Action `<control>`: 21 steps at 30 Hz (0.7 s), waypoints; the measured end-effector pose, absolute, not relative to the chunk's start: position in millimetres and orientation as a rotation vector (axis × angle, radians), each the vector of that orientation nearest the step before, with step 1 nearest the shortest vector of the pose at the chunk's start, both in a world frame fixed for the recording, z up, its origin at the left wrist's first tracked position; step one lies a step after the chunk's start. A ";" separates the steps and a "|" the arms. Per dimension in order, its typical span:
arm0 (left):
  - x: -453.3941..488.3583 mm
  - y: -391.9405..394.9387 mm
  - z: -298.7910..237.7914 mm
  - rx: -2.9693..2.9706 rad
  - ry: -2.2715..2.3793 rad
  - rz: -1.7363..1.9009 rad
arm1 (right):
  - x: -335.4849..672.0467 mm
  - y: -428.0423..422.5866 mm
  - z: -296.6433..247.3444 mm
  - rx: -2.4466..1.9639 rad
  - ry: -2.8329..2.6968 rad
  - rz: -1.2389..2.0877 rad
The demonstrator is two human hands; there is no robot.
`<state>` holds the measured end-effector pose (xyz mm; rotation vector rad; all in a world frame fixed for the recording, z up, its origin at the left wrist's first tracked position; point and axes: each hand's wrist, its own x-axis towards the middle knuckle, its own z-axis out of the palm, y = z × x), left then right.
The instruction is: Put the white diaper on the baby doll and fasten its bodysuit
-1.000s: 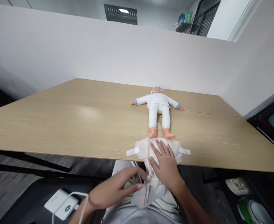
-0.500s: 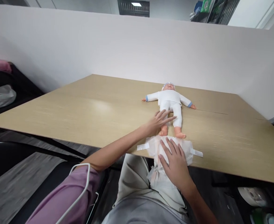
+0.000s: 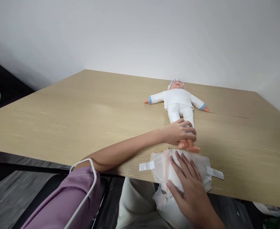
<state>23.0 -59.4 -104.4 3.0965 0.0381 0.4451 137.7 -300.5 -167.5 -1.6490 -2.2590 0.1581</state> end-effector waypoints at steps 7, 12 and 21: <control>27.8 -33.4 -24.0 2.552 0.022 0.606 | 154.7 -273.5 -154.2 -1.621 -2.346 0.406; 18.2 -15.2 22.5 2.384 0.095 0.625 | 164.5 -225.7 -158.2 -1.633 -2.394 0.474; 11.1 -1.6 32.0 2.281 0.095 0.712 | 179.0 -112.2 -164.2 -1.652 -2.334 0.399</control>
